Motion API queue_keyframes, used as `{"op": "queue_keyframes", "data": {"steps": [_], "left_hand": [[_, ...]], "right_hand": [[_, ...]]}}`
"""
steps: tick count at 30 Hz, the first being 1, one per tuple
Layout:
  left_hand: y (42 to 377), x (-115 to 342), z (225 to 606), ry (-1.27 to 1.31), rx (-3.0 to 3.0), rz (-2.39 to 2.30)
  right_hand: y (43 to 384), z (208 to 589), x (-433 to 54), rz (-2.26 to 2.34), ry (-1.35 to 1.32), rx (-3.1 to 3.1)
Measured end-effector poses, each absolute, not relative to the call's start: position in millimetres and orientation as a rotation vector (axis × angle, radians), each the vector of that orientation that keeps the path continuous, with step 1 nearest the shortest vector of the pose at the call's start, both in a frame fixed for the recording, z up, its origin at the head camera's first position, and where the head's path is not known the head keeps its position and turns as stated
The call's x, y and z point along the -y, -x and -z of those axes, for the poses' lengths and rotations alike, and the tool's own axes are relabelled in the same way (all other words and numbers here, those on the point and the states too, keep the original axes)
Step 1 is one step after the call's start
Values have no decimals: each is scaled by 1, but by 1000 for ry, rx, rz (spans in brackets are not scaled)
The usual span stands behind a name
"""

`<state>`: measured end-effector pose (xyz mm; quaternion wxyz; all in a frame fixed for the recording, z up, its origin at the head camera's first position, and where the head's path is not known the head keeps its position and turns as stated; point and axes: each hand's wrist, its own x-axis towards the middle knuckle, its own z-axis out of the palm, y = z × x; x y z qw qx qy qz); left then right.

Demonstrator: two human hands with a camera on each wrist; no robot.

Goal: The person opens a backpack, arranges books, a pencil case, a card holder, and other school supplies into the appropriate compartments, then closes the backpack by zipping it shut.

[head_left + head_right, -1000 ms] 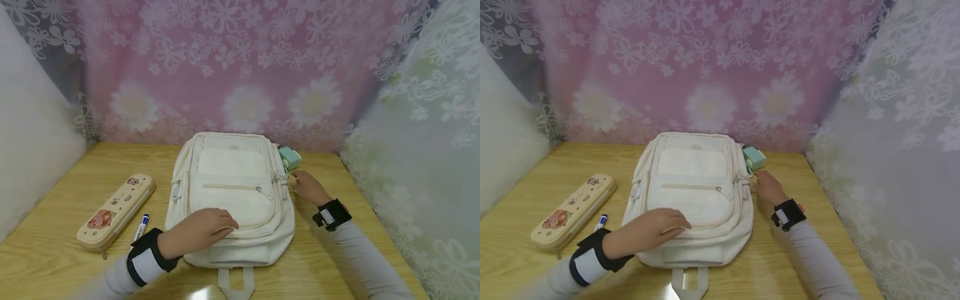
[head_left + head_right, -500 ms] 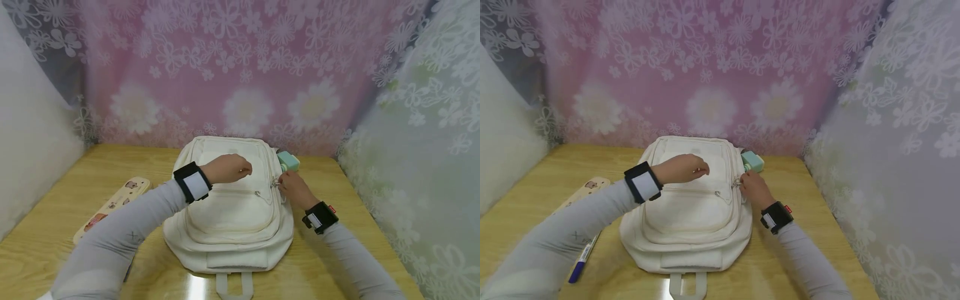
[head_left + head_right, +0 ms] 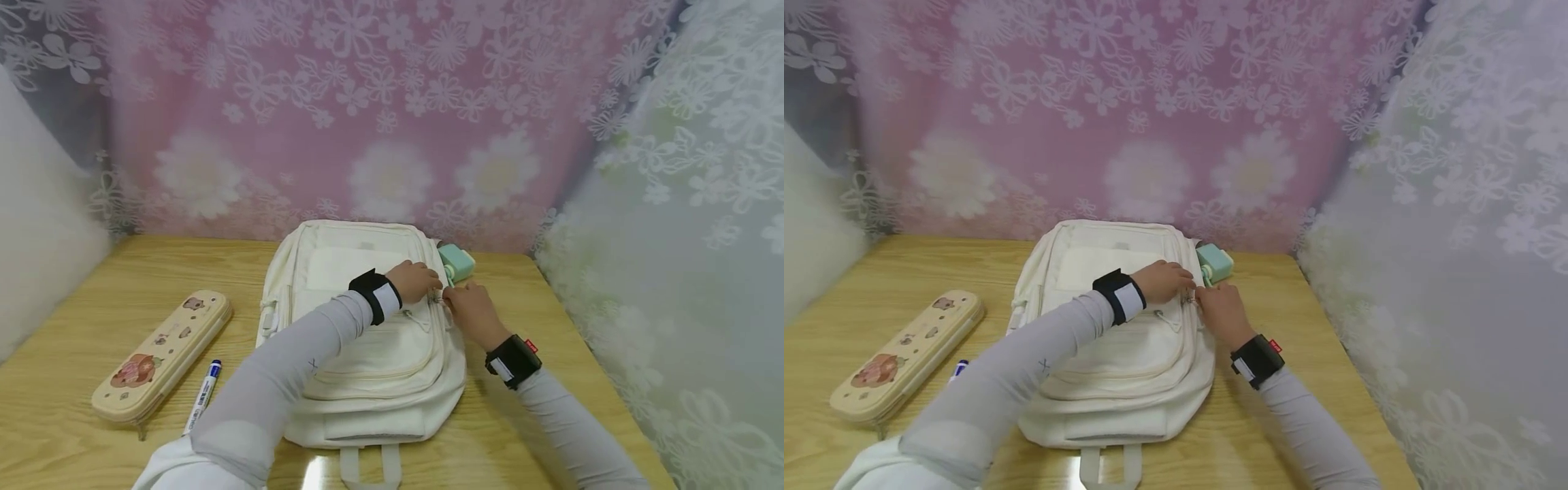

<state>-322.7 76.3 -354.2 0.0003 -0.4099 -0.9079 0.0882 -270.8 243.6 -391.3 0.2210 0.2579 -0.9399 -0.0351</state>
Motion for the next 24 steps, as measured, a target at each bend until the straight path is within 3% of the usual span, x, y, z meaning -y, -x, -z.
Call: {"op": "queue_keyframes", "data": {"steps": [8,24], "left_hand": [[323,-79,355,1267,2956,-410],[327,-84,359,1278,3040,-329]], "right_hand": [[252,394,-240,359,-741,2633],[140,365,-228,313,-993,2811]]}}
